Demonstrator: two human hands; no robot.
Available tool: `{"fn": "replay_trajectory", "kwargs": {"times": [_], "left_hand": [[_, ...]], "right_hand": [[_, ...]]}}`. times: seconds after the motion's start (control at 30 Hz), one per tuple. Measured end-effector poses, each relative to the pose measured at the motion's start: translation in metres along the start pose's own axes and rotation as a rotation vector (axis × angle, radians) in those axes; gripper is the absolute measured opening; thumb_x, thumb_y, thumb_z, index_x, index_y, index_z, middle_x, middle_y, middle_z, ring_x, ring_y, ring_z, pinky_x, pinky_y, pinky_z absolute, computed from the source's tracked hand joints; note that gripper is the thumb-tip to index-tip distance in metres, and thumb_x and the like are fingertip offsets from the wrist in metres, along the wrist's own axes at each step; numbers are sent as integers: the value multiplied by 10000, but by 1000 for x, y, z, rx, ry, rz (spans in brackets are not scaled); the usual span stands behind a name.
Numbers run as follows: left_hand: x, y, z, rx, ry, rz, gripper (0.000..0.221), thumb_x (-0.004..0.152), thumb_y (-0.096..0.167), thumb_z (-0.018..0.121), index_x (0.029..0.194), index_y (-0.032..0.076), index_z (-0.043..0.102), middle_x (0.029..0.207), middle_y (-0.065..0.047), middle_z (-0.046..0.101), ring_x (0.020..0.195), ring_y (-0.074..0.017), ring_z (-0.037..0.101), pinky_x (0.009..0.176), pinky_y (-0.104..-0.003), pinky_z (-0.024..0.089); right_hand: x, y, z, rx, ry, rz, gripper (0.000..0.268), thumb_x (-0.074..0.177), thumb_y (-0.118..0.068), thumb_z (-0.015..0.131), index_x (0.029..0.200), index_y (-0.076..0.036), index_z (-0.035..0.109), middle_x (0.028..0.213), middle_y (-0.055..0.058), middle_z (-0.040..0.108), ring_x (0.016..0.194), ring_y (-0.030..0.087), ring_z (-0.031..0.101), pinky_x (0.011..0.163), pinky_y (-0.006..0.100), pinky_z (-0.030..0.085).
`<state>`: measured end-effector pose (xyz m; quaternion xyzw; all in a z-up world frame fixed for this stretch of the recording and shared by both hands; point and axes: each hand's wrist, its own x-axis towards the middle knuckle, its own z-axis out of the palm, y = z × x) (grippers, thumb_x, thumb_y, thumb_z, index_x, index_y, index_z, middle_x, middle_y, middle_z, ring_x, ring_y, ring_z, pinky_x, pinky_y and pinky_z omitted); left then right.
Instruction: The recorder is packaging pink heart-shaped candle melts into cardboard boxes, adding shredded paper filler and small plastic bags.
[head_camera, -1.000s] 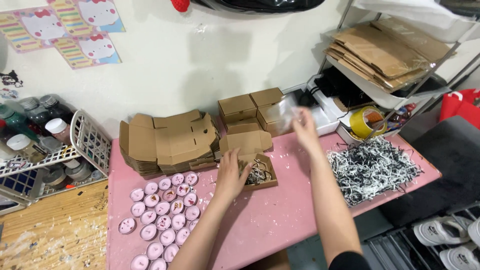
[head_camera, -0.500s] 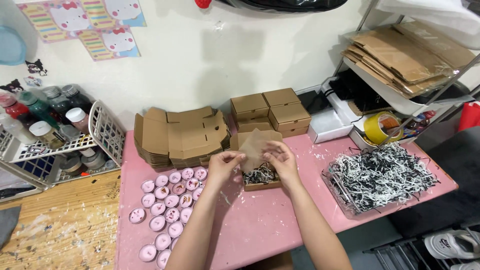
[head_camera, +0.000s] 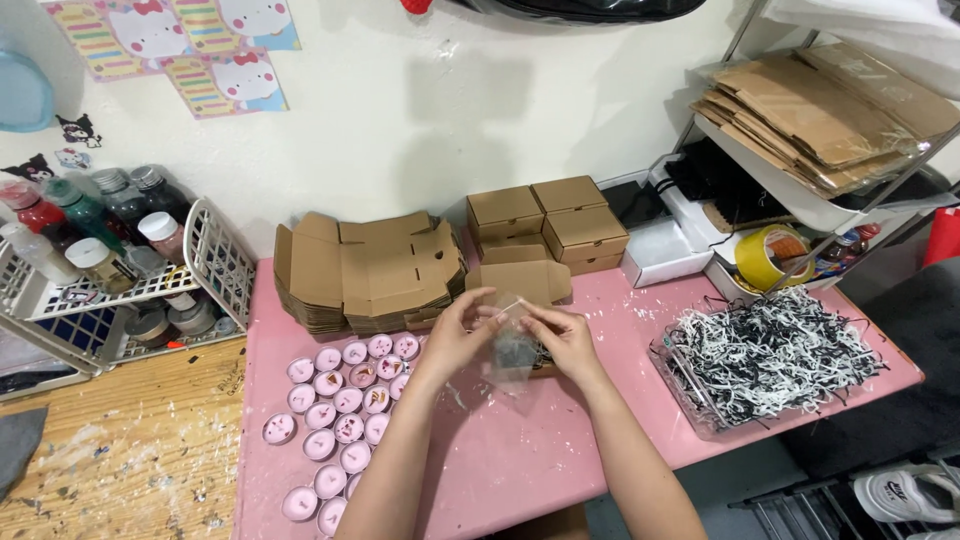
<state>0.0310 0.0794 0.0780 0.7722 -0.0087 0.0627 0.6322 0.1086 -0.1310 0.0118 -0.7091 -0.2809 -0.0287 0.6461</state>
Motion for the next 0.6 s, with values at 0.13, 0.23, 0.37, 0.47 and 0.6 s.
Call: {"fn": "replay_trajectory", "kwargs": {"times": [0.13, 0.23, 0.37, 0.47, 0.6], "left_hand": [[-13, 25, -5, 217, -17, 54, 505, 913, 241, 695, 1395, 175, 558, 1128, -59, 747, 890, -196, 736, 817, -344, 581], [-9, 8, -7, 424, -19, 275, 325, 985, 209, 680, 1309, 180, 663, 1144, -77, 757, 976, -226, 731, 865, -358, 566], [-9, 10, -13, 340, -88, 334, 404, 921, 171, 684, 1320, 160, 626, 1171, -87, 705, 1013, -248, 713, 892, -373, 554], [-8, 2, -15, 366, -140, 356, 420, 908, 175, 694, 1326, 178, 647, 1142, -87, 691, 1066, -248, 692, 923, -376, 536], [-32, 55, -19, 579, -266, 161, 374, 842, 293, 764, 1201, 217, 691, 1244, -37, 603, 991, -249, 693, 859, -382, 540]], "right_hand": [[-2, -20, 6, 38, -64, 93, 330, 925, -40, 680, 1254, -46, 709, 1036, 51, 774, 917, 114, 731, 837, 250, 601], [-2, -17, 4, 147, -116, 125, 317, 937, -24, 666, 1248, -51, 719, 1083, 61, 751, 949, 132, 739, 860, 257, 606], [-2, -22, 0, 25, -222, -15, 191, 943, -5, 699, 1120, 0, 771, 1078, 92, 740, 974, 144, 709, 836, 270, 584], [-2, -22, -4, 114, -341, 124, 138, 904, -6, 714, 1040, -7, 737, 1054, 58, 720, 953, 131, 693, 820, 268, 578], [2, -21, -13, 311, -484, 314, 83, 888, -16, 711, 971, -11, 708, 985, 41, 762, 949, 120, 727, 833, 261, 592]]}}
